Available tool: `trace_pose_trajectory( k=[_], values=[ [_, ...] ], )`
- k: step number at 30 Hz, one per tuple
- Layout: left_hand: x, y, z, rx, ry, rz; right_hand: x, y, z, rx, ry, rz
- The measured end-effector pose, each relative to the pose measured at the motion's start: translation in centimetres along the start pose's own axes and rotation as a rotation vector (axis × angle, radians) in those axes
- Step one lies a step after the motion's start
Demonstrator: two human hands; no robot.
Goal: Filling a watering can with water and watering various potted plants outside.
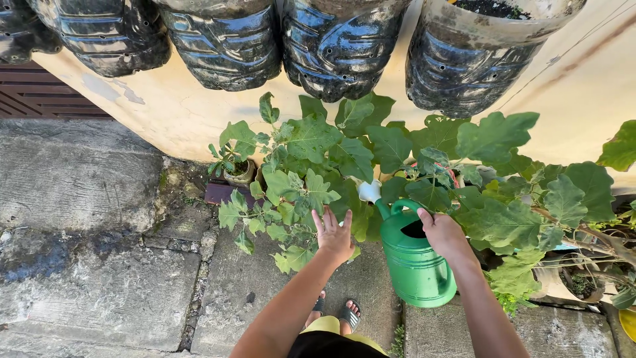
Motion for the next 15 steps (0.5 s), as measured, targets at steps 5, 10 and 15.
trace_pose_trajectory(
  k=[5, 10, 15],
  values=[
    [-0.2, 0.0, -0.2, 0.007, 0.023, -0.003, -0.2, 0.4, 0.0, 0.013, 0.008, -0.051],
    [-0.6, -0.2, -0.3, 0.008, 0.003, 0.015, 1.0, 2.5, -1.9, 0.0, -0.011, -0.058],
    [-0.1, -0.6, -0.8, 0.019, -0.023, 0.015, 1.8, 2.8, -2.5, -0.006, -0.035, -0.037]
  ],
)
Point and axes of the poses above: each hand's wrist, its own z-axis away from the middle knuckle, its own x-axis out of the palm, y = z × x, the point moved 3 cm from there along -z, towards the middle knuckle, and after that the axes turned 11 degrees about x, right-handed, at the moved point
